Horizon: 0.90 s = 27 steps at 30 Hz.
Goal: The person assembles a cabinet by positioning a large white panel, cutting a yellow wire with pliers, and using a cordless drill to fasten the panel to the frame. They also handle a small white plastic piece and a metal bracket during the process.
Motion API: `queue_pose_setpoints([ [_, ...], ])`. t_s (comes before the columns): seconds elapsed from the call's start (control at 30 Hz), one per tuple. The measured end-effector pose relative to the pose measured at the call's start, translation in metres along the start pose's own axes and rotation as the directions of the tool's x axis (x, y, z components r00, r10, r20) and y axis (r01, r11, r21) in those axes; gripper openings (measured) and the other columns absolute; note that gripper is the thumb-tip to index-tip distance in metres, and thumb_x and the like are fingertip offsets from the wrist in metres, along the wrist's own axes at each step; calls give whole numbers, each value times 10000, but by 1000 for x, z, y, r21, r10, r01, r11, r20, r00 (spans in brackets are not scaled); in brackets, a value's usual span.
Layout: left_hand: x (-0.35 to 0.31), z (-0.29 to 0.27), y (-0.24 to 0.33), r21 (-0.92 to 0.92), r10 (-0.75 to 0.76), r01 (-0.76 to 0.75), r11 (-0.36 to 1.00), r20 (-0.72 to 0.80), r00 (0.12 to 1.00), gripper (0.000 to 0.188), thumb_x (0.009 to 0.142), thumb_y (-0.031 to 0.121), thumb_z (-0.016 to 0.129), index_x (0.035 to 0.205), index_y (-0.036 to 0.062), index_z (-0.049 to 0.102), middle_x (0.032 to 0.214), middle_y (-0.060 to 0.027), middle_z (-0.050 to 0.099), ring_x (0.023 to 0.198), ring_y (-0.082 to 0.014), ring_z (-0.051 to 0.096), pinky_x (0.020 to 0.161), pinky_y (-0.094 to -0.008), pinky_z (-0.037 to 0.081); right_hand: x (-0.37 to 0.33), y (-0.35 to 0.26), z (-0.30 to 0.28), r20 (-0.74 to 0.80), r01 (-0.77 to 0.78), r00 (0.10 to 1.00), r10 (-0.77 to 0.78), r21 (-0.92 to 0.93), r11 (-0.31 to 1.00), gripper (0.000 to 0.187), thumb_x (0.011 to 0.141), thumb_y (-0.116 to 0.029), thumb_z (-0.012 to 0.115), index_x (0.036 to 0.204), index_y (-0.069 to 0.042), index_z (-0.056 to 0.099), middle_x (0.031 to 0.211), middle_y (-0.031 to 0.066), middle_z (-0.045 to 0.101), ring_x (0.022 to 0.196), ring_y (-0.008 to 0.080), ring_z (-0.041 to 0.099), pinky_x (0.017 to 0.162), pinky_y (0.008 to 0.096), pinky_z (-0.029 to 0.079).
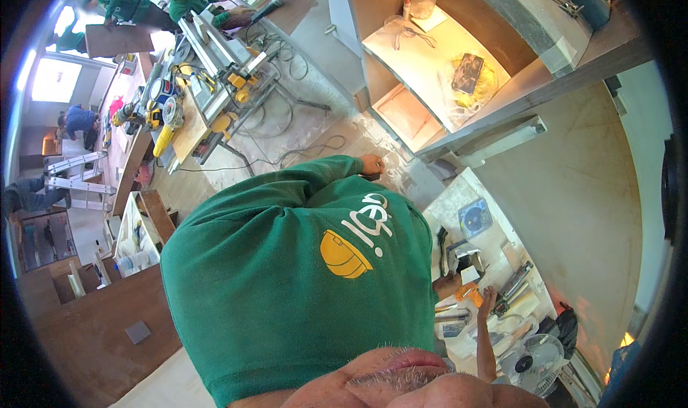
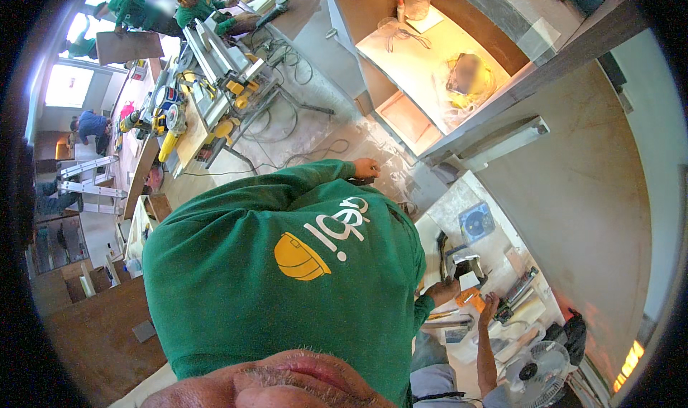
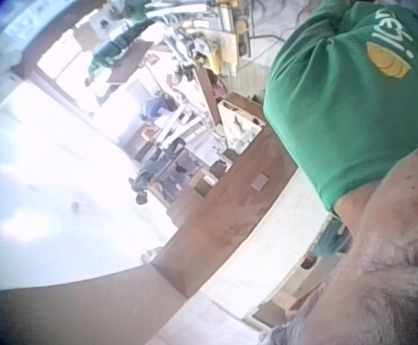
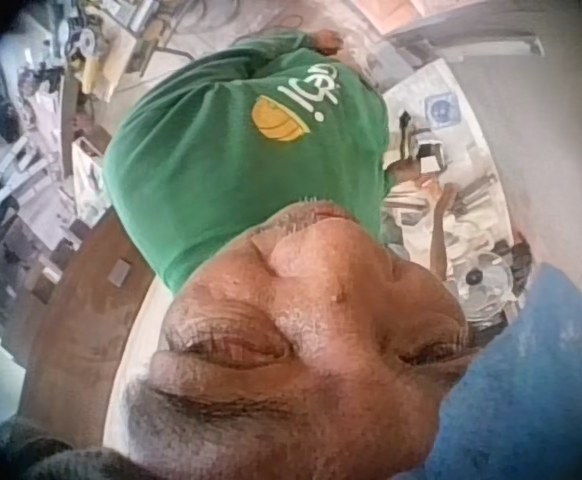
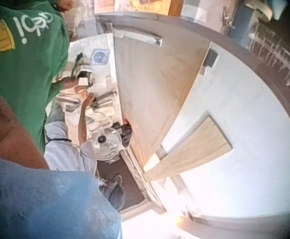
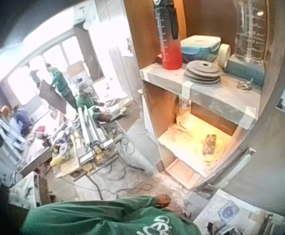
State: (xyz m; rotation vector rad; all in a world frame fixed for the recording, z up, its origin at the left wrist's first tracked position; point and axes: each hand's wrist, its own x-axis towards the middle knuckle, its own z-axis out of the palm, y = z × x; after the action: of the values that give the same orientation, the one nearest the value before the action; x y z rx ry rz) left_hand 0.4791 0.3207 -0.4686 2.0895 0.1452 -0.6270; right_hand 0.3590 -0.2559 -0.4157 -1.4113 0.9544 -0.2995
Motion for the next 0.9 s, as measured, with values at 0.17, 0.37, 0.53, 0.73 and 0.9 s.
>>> queue_pose_setpoints([
  [0.17, -3, 22, -53, 9, -28, 27, 1000, 103, 994, 373, 885, 396, 717, 1097, 94, 766, 1026, -163, 765, 952, -311, 724, 839, -440, 559, 26, -82, -1, 40, -70, 997, 73, -65, 995, 228, 976, -171, 554, 1111, 10, 589, 1097, 107, 588, 1081, 237, 564, 952, 354, 441],
  [0.37, -7, 27, -107, -11, -53, 54, 998, 66, 996, 359, 911, 419, 702, 1080, 114, 788, 1005, -151, 770, 942, -282, 718, 830, -442, 538, -16, -65, 37, 131, -84, 988, 85, -10, 996, 212, 964, -102, 559, 1128, 24, 609, 1138, 114, 593, 1144, 251, 568, 995, 359, 442],
  [0.53, -25, 13, -106, 84, -177, 173, 981, 48, 983, 371, 913, 434, 695, 1068, 113, 798, 998, -130, 774, 896, -260, 722, 813, -421, 550, -84, -30, 94, 412, 198, 905, -106, -188, 962, 230, 965, -81, 560, 1159, 28, 618, 1175, 115, 598, 1205, 253, 565, 1033, 359, 436],
  [0.73, -10, -14, -7, -265, -94, 152, 952, 217, 972, 484, 879, 487, 728, 1129, 74, 769, 994, -141, 761, 861, -247, 725, 793, -403, 583, -63, 1, 76, 477, 66, 872, -112, 111, 992, 307, 892, 39, 590, 1191, -11, 633, 1225, 183, 623, 1175, 354, 600, 1004, 445, 482],
  [0.9, 15, -8, 101, -280, -64, 193, 940, 411, 909, 591, 918, 529, 726, 1313, 95, 659, 1215, -167, 673, 1075, -258, 658, 873, -395, 558, -73, -43, 93, 773, 841, 531, -347, -427, 333, 313, 879, 56, 571, 1177, -9, 642, 1167, 227, 648, 1118, 436, 599, 992, 506, 487],
])
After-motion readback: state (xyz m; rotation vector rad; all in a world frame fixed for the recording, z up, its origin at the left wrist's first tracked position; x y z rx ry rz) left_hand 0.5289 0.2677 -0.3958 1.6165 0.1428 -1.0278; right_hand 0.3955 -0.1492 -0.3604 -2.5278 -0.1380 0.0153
